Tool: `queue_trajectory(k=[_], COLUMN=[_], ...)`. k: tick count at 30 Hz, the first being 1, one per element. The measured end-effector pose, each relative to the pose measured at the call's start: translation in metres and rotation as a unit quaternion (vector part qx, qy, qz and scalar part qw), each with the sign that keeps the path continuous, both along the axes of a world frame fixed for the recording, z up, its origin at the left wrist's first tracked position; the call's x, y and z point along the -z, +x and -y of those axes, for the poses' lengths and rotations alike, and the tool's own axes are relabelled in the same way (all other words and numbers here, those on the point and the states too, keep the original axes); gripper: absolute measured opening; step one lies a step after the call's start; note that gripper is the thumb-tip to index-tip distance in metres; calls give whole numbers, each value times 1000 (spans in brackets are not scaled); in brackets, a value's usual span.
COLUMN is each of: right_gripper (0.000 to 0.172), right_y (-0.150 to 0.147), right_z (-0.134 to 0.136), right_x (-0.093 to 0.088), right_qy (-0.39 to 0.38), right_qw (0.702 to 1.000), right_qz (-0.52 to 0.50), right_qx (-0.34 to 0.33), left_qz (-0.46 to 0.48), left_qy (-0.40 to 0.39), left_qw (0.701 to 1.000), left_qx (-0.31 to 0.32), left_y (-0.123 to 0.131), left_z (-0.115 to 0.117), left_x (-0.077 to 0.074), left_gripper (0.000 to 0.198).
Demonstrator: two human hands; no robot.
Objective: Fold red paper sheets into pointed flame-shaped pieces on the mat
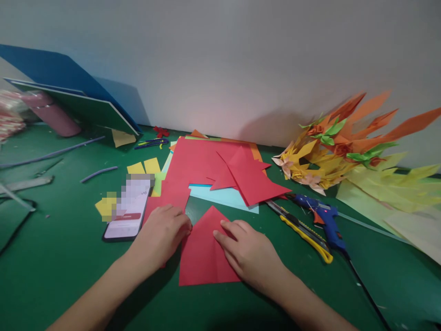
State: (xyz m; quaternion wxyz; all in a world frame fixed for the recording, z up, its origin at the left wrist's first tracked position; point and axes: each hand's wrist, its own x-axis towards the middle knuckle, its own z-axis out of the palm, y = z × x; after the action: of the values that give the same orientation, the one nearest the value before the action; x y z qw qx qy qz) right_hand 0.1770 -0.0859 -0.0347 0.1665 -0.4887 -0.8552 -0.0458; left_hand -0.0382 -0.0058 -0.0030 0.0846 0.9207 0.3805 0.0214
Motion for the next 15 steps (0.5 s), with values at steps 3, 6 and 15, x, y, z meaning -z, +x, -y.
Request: queue_trajectory(k=[3,6,15], right_gripper=[30,29,21], right_y=[0,1,0], right_z=[0,0,-3], right_x=[0,0,2], right_qy=[5,6,12], right_qw=[1000,1000,999], right_qz=[-3,-6,-43], right_qx=[-1,-5,6], left_qz=[12,19,170], left_qy=[-14,-24,6], left_qw=[1000,999,983], left_qx=[9,20,73], left_y=[-2,-3,10], left_z=[-1,-1,12], left_x=[-3,-7,15], left_gripper=[21,25,42])
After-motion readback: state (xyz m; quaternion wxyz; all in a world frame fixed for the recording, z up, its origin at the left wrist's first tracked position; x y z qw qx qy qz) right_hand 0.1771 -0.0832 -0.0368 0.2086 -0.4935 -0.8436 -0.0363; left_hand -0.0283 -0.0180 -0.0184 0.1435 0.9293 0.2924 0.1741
